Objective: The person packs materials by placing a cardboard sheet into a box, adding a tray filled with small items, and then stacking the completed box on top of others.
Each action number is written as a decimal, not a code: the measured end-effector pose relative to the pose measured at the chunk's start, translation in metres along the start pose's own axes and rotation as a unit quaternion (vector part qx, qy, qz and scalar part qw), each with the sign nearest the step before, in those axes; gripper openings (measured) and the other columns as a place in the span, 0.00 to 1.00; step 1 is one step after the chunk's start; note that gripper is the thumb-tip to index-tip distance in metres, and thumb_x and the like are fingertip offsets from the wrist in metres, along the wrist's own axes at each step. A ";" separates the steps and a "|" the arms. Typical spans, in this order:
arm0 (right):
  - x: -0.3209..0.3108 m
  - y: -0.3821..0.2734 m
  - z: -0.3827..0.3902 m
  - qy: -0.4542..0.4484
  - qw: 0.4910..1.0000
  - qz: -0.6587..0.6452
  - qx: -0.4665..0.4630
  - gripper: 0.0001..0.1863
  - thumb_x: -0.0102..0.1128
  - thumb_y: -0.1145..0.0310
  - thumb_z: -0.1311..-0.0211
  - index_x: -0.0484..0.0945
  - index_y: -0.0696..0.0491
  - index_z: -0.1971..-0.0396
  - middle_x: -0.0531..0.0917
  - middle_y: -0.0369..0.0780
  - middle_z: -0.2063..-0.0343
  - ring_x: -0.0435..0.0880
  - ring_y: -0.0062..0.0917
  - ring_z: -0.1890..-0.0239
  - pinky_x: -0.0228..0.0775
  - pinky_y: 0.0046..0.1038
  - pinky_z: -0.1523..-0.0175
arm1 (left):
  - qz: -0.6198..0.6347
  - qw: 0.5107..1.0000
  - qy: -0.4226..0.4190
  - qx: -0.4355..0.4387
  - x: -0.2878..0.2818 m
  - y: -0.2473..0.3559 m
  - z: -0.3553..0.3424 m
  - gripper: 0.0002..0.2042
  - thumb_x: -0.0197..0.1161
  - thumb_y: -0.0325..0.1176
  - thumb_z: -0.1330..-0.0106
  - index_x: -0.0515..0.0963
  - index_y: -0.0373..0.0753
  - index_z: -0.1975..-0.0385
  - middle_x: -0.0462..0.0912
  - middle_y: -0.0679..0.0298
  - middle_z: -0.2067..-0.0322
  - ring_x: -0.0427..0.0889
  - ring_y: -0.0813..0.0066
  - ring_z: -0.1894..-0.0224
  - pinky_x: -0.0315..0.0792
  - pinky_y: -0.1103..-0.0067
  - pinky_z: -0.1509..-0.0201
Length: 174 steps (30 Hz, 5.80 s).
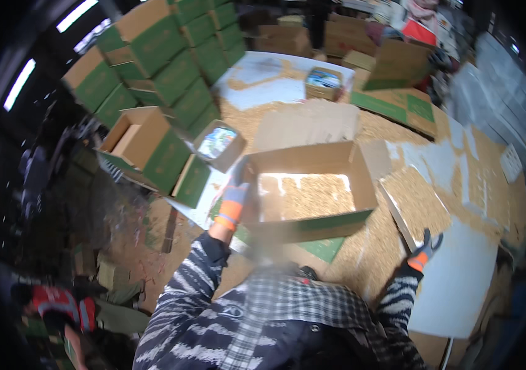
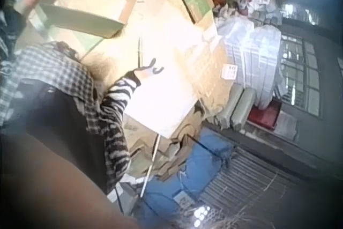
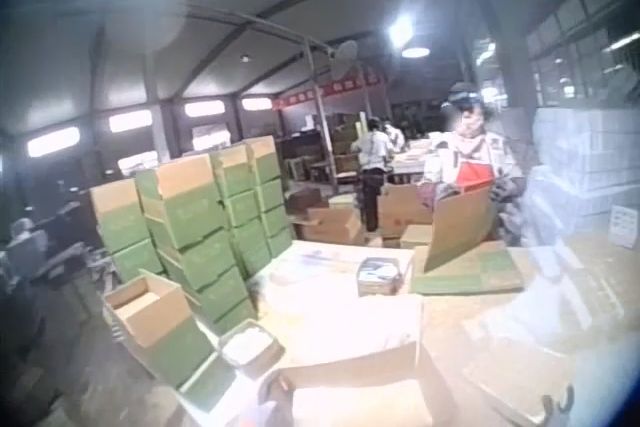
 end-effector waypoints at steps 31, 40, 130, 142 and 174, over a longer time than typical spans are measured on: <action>0.274 -0.115 0.147 -0.563 0.671 0.471 -0.103 0.31 0.63 0.58 0.49 0.68 0.56 0.45 0.82 0.46 0.62 0.81 0.36 0.63 0.72 0.31 0.56 | -0.388 0.878 -0.169 0.223 0.013 0.082 -0.016 0.34 0.63 0.54 0.47 0.67 0.43 0.41 0.60 0.51 0.37 0.60 0.49 0.37 0.57 0.65 0.35; 0.269 -0.088 0.177 -0.634 0.312 0.627 -0.330 0.14 0.62 0.66 0.54 0.80 0.62 0.71 0.82 0.52 0.70 0.83 0.42 0.65 0.74 0.35 0.58 | -0.482 0.773 -0.398 0.109 0.074 0.072 -0.003 0.38 0.66 0.49 0.47 0.59 0.38 0.39 0.59 0.43 0.38 0.67 0.43 0.43 0.68 0.61 0.44; 0.158 0.136 0.055 -0.286 0.786 0.513 -0.194 0.36 0.51 0.49 0.40 0.54 0.49 0.35 0.62 0.52 0.38 0.59 0.46 0.36 0.40 0.48 0.31 | 0.101 0.978 -0.086 -0.162 0.037 -0.059 0.043 0.33 0.64 0.37 0.39 0.57 0.37 0.36 0.71 0.56 0.45 0.71 0.71 0.44 0.67 0.77 0.42; 0.257 0.014 0.204 -0.336 0.937 0.007 0.091 0.34 0.45 0.43 0.38 0.60 0.50 0.39 0.67 0.45 0.43 0.65 0.37 0.42 0.52 0.39 0.36 | 0.349 0.896 -0.245 -0.124 -0.143 0.014 -0.024 0.32 0.43 0.55 0.32 0.62 0.32 0.39 0.74 0.50 0.49 0.75 0.65 0.48 0.69 0.74 0.44; 0.308 0.058 0.388 -0.526 0.558 0.512 -0.386 0.39 0.50 0.48 0.40 0.55 0.59 0.37 0.55 0.53 0.36 0.51 0.48 0.33 0.40 0.41 0.29 | -0.197 0.881 0.418 0.104 -0.270 -0.090 0.061 0.22 0.51 0.34 0.32 0.61 0.30 0.42 0.65 0.48 0.43 0.67 0.58 0.43 0.71 0.68 0.44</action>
Point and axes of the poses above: each hand's wrist, its own z-axis away from the middle knuckle, its own x-axis out of the palm, y = z × x, the point moved 4 cm from there along -z, towards the middle knuckle
